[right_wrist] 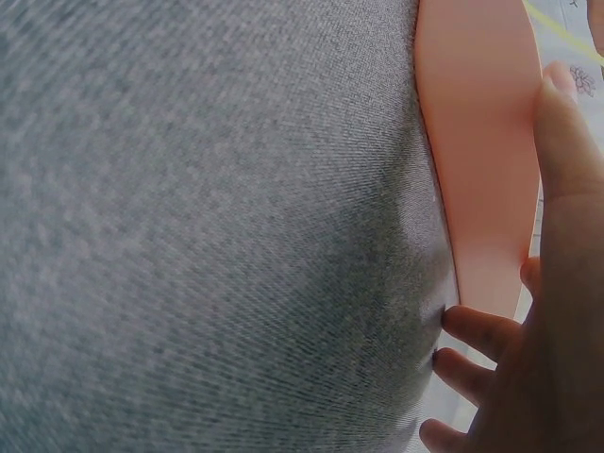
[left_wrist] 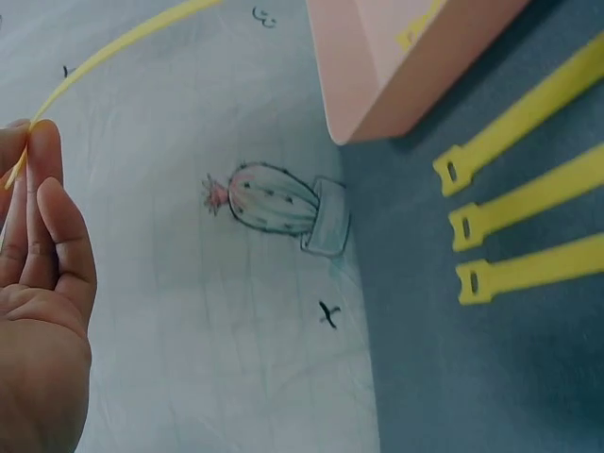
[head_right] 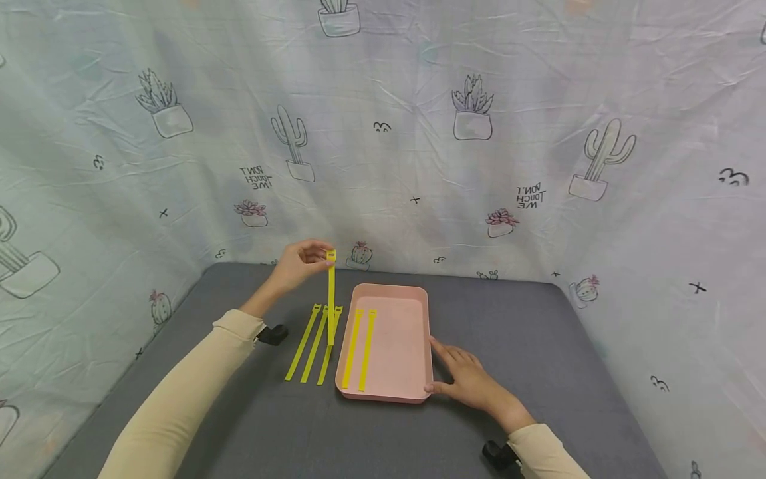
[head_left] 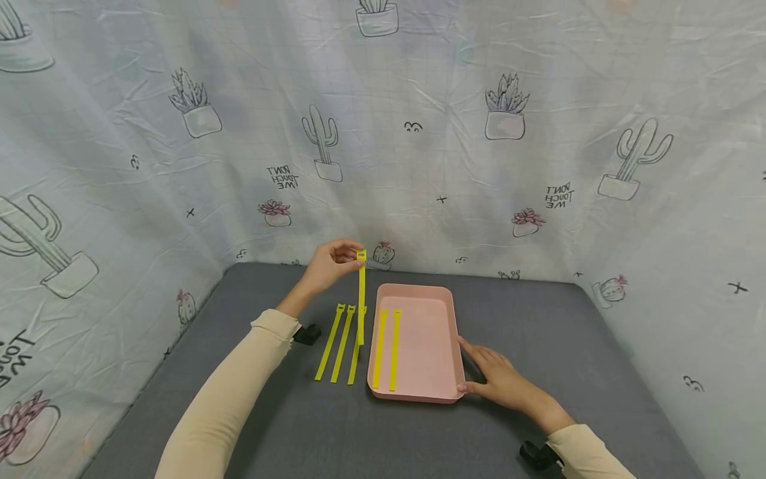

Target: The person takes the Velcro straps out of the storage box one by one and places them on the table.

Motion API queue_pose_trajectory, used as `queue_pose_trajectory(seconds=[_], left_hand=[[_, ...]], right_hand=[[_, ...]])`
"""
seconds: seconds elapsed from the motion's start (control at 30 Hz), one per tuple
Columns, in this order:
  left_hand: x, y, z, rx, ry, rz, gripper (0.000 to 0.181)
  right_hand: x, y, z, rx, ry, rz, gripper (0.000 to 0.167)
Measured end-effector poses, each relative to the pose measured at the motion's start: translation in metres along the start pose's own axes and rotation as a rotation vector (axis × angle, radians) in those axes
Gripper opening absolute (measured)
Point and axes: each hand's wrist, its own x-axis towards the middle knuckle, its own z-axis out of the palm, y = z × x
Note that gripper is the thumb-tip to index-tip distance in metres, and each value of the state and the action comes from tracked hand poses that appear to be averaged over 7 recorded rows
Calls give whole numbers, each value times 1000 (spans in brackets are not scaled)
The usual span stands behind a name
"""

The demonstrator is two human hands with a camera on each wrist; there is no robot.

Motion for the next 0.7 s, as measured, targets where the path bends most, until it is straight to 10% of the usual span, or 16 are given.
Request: queue_pose_trajectory(seconds=[0.7], left_hand=[[-24,-24,-53,27,-43,-139,38]], right_hand=[[1,1,0,-13,6,-8,93]])
